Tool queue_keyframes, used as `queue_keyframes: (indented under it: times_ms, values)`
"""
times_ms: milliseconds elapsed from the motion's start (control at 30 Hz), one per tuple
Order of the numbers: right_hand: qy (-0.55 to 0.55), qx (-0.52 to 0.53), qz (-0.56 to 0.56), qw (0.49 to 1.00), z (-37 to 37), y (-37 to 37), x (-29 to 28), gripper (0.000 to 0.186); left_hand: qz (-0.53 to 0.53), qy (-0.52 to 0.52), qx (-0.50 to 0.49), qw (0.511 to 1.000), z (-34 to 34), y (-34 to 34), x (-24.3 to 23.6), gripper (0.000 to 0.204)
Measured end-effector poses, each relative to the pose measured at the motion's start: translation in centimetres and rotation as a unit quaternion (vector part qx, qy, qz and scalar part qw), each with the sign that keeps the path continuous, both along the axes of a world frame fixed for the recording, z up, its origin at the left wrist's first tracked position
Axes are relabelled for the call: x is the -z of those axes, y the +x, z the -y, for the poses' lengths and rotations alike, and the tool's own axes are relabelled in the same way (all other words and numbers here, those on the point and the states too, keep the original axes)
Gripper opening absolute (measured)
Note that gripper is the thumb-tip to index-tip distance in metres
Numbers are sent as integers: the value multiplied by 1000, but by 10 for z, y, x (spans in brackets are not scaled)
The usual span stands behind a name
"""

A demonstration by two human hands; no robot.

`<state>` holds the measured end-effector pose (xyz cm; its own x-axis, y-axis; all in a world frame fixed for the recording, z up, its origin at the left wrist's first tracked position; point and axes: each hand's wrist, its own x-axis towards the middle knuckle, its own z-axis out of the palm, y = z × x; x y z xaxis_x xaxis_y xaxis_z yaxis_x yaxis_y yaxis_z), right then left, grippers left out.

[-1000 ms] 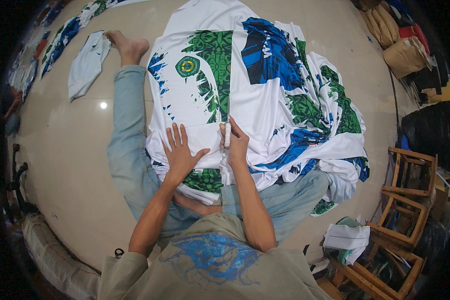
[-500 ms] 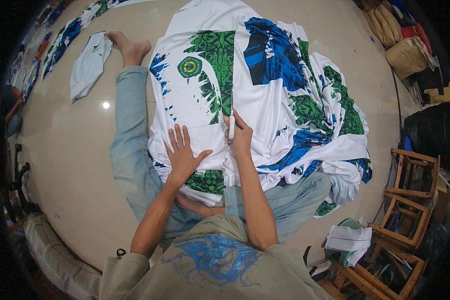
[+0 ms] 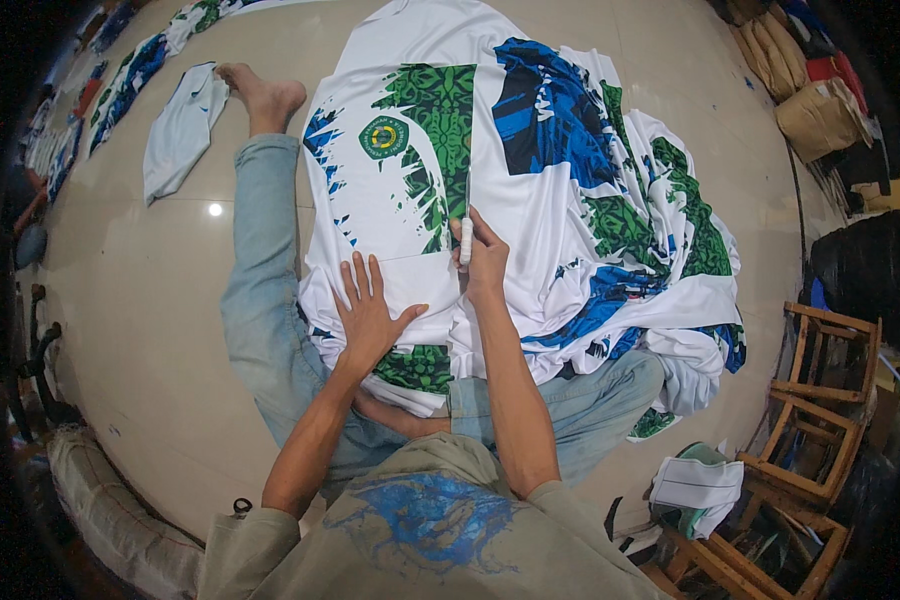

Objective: The person sits on the floor and uses scissors to cut a large piece of patterned fabric. They repeatedly smooth the fabric, align sections, and make cuts along specific lines to separate pieces. The person occasionally lifts and repositions the fabric to continue cutting.

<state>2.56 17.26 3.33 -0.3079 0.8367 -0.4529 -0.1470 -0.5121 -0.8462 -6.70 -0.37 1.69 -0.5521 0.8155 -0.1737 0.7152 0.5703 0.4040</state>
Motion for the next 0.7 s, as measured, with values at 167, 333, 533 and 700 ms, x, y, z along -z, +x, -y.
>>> queue_keyframes:
  times_ms: [167,333,533,700]
  values:
    - [-21,18,-15,1000,-4,-1,-1,47,-4,-2,-2,1000,0,1,1,121]
    - [-14,24,-26,999,-16,-8,2,46,2,-12,-4,1000,-1,0,-4,122]
    - [2,3,-14,1000,-18,-9,3,47,11,-10,-6,1000,-2,0,-6,122]
    - [-11,13,4,1000,-23,-16,-11,44,2,-2,-6,1000,-1,0,-1,121]
